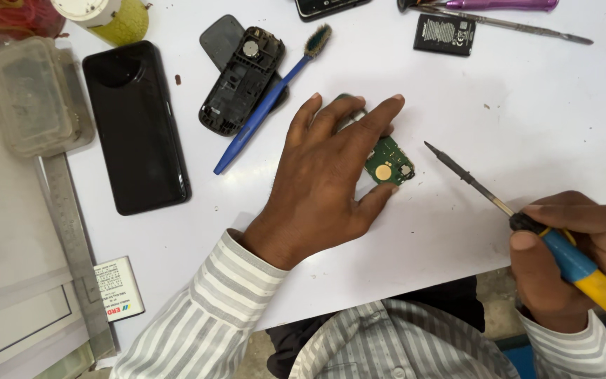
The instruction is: The person holds a disassembled phone motherboard on a white workbench and uses a soldering iron to solder components on the board, repositioning and turning the board to reach different spots, then holds the board up with both hands at the end.
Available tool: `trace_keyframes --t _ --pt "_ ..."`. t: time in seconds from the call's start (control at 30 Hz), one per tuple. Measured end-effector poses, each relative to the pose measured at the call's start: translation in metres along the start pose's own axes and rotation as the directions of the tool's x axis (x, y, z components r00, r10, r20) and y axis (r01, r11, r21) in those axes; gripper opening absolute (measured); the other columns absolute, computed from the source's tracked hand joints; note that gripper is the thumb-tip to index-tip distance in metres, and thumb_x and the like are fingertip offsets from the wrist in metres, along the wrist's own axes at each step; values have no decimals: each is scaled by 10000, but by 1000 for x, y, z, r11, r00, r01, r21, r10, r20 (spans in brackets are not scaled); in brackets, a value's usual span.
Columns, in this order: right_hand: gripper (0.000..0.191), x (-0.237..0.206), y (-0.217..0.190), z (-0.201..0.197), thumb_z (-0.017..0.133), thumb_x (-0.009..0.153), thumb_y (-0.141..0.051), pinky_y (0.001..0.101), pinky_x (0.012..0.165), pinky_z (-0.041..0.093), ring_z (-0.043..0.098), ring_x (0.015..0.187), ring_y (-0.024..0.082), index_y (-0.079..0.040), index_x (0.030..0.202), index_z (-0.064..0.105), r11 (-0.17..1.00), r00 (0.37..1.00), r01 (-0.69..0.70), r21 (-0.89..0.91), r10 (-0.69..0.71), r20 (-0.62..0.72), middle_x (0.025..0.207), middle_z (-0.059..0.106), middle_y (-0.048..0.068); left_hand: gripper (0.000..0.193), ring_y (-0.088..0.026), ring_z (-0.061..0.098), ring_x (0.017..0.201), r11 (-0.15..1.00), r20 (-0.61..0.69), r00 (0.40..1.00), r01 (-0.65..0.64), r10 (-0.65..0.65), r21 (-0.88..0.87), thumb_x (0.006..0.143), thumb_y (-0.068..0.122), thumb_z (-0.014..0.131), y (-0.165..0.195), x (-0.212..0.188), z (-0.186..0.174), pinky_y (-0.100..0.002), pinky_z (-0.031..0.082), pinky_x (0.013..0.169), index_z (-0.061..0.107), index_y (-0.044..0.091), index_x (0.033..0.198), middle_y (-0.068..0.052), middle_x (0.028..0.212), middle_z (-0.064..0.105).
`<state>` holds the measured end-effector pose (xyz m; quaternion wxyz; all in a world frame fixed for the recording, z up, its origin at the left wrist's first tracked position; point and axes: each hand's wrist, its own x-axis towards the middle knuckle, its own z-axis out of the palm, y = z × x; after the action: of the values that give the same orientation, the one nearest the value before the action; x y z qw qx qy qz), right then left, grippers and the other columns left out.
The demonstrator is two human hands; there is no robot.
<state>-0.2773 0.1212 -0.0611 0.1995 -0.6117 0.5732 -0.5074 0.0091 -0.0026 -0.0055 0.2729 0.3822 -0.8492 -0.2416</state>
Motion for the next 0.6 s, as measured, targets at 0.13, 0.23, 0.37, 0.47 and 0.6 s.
trace_keyframes --t 0.13,0.23,0.37,0.47,0.6 --pt "288 0 0 -2 780 1019 -165 193 618 534 657 647 116 1 1088 556 1000 999 4 14 -4 45 886 679 160 854 -325 439 1489 1000 -1 1000 10 -10 -29 857 205 840 -2 -1 2 -583 177 1301 362 127 1560 -37 1329 702" --pt "267 -2 -1 -6 775 1027 -152 198 637 541 669 673 113 -11 1092 557 1000 994 -13 28 10 108 890 683 153 826 -330 428 1500 999 13 999 34 -34 -35 843 201 852 -1 0 1 -580 188 1299 406 126 1533 -54 1383 666" --pt "265 -7 3 -10 783 1008 -142 204 630 546 665 661 105 -33 1091 556 984 989 -124 126 113 92 928 688 151 753 -359 412 1495 1000 22 1000 19 -19 -5 833 243 871 -4 1 -1 -582 221 1283 509 126 1482 -75 1459 603" --pt "264 -14 6 -11 771 989 -141 215 616 545 657 655 117 -32 1104 559 967 975 -219 130 213 62 984 683 167 690 -378 406 1479 1000 21 1000 7 -7 24 811 277 878 -5 2 1 -587 242 1272 590 114 1417 -79 1451 589" --pt "263 -23 13 -14 763 998 -151 217 635 546 649 676 122 -35 1116 559 955 963 -267 130 259 73 1038 676 161 607 -376 408 1466 998 39 999 -9 6 67 797 307 887 -6 3 2 -583 269 1267 674 106 1329 -72 1433 587"
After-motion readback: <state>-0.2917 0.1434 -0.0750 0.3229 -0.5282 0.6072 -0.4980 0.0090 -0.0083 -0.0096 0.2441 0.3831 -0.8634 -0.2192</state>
